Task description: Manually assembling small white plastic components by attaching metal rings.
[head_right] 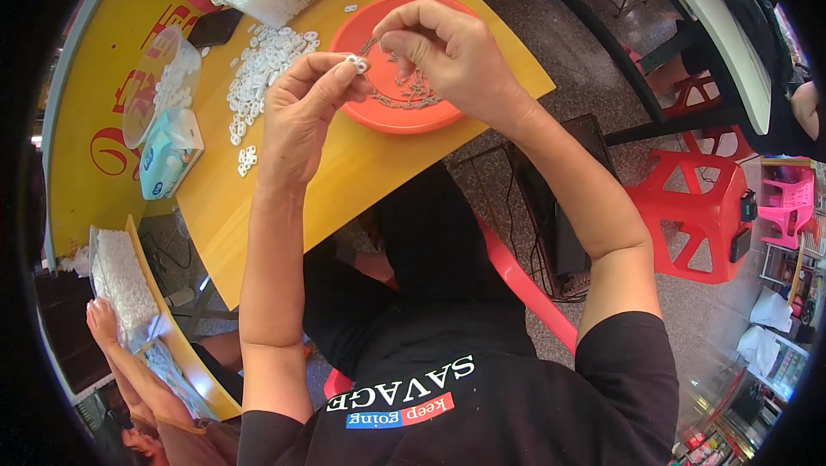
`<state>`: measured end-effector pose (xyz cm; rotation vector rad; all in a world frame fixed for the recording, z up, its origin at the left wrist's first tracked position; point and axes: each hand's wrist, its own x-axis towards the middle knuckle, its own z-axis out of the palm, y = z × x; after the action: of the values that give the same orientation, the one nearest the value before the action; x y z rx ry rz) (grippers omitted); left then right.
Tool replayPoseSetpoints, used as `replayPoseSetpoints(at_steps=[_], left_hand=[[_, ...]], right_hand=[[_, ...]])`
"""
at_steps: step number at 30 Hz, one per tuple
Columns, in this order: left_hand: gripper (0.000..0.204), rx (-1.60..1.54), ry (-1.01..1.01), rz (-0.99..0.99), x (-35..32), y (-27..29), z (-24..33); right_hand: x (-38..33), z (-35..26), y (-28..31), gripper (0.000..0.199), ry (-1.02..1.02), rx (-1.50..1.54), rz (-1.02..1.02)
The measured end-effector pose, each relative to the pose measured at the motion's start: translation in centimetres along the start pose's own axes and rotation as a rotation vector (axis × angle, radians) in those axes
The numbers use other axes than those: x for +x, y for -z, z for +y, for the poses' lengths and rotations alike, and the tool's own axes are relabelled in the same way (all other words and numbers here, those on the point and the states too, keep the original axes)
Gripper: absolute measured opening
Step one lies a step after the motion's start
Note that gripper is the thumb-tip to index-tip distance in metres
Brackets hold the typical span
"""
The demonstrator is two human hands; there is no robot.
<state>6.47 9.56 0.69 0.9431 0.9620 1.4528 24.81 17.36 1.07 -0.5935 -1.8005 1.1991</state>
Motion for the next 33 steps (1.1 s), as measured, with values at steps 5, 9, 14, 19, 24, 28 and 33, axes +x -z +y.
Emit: replayPoseSetpoints(at_steps=[5, 9, 14, 19, 24, 28, 33], left_hand=[[0.017, 0.260, 0.012, 0.015, -1.1, 0.7, 1.4], [0.020, 0.576, 0.136, 0.066, -3.0, 3.3, 1.7], [0.020, 1.087, 0.152, 0.106, -4.4, 5.6, 0.9], [0.016, 1.332, 0.060, 0.085, -4.2, 4.9, 1.6], [0.010, 1.217, -0.324, 0.098, -3.0, 2.2, 1.6], [0.011, 1.037, -0.552, 0.027, -1.8, -1.4, 1.7], [0.014, 0.978, -0.718, 0.017, -0.5, -2.3, 0.7]], right_hand=[[0.0, 0.4, 1.0, 0.017, -0.128, 0.223, -0.013], [0.0, 0.2, 1.1, 0.019, -0.216, 0.276, -0.017], [-0.2, 0.3, 1.2, 0.020, -0.275, 0.290, -0.052], [-0.3, 0.4, 0.8, 0.020, -0.342, 0.477, -0.060], [-0.4, 0.2, 0.5, 0.020, -0.416, 0.613, -0.056], [-0.7, 0.3, 0.2, 0.020, -0.436, 0.735, -0.077], [-0.9, -0.2, -0.6, 0.019, -0.465, 0.674, -0.043]])
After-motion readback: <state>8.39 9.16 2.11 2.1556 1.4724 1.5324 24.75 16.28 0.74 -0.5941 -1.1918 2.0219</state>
